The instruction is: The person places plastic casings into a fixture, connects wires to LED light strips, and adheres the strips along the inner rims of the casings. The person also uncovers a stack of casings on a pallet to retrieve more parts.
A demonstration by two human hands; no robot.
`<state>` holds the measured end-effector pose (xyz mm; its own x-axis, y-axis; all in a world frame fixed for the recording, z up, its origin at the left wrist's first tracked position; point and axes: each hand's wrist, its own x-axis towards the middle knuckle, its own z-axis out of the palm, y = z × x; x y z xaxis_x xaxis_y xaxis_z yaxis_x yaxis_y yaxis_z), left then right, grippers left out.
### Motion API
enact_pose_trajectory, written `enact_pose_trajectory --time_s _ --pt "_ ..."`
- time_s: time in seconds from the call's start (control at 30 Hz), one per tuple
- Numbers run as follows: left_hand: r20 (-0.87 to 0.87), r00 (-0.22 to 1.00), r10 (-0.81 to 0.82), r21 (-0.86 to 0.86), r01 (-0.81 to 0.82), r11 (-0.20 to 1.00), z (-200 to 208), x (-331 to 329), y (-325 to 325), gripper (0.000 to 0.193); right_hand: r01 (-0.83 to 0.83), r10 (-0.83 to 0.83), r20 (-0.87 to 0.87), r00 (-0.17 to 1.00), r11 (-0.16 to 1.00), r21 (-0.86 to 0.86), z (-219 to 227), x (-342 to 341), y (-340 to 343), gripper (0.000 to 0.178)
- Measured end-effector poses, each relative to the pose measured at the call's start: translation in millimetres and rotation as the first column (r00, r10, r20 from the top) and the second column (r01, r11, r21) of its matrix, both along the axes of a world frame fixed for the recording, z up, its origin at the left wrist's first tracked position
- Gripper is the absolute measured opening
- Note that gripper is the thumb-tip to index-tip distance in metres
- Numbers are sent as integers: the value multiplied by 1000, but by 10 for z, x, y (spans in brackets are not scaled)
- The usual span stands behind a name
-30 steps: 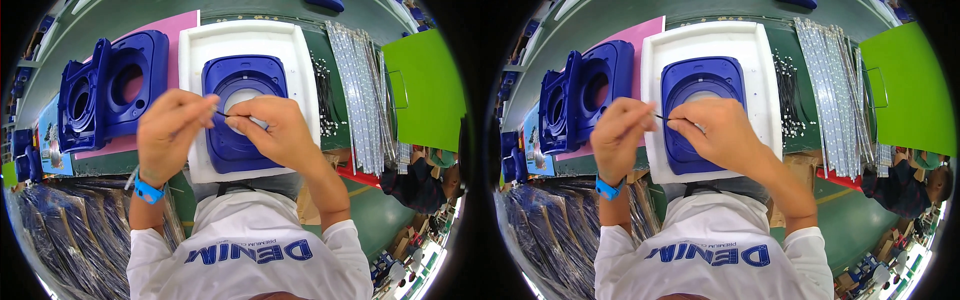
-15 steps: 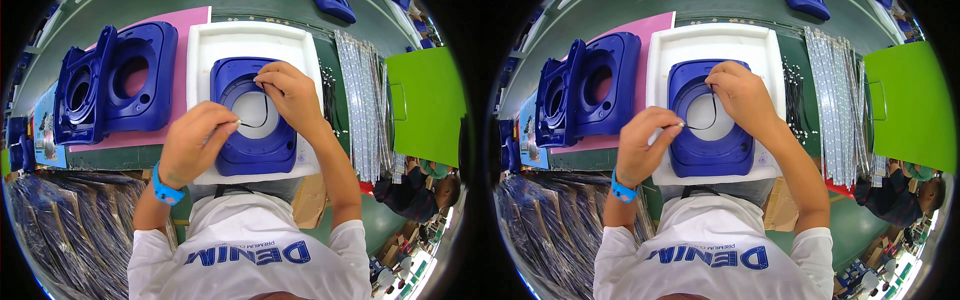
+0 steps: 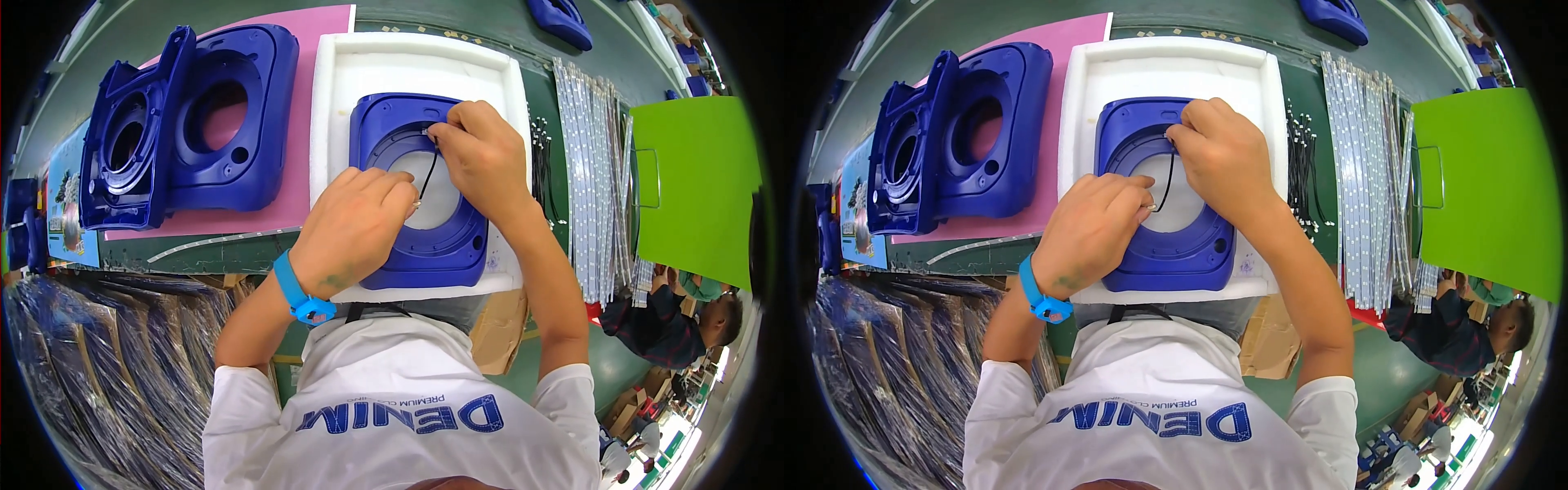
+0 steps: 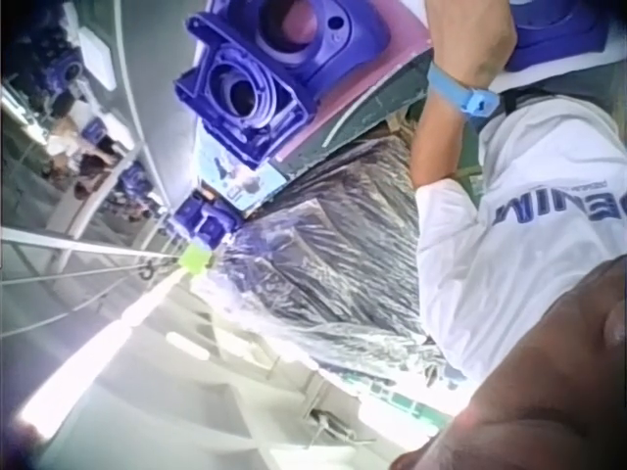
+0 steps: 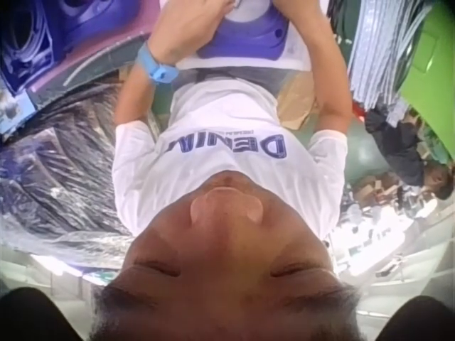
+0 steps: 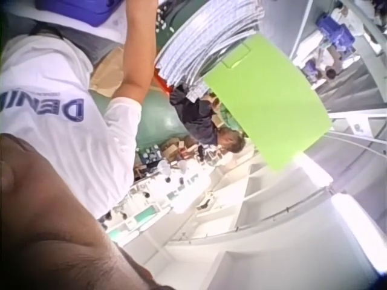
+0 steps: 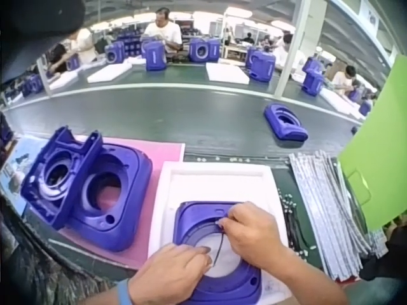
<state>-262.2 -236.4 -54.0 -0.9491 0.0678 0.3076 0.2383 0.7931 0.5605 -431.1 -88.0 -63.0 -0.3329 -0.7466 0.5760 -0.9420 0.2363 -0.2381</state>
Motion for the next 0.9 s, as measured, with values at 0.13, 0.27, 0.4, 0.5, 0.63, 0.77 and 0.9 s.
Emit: enact_pose_trajectory --time_s 0.13,0.27,0.4,0.5,0.63,0.77,0.9 --pt "1 1000 9 -5 -9 1000 -14 7 11 10 -33 47 -178 983 996 80 0 21 -62 11" --pt "-13 1000 14 -1 -14 1000 -28 11 12 10 -63 91 -203 975 988 141 -33 -34 -7 11" --pt "-10 1000 14 9 -14 1000 -40 1 17 9 -50 63 -190 980 996 70 -76 -48 -11 10" --pt "1 1000 16 9 -16 1000 -34 5 25 9 -15 18 -168 986 1000 22 -81 20 -35 6" --pt "39 999 18 7 -18 1000 -35 20 23 10 31 -20 -120 993 995 93 -31 45 -61 3" --pt "-12 996 84 59 -83 995 -28 14 74 11 95 -94 -73 993 995 16 -114 89 -97 9" --pt "-56 957 286 252 -264 931 -105 17 128 11 52 -56 -62 997 997 -59 -133 56 -37 14"
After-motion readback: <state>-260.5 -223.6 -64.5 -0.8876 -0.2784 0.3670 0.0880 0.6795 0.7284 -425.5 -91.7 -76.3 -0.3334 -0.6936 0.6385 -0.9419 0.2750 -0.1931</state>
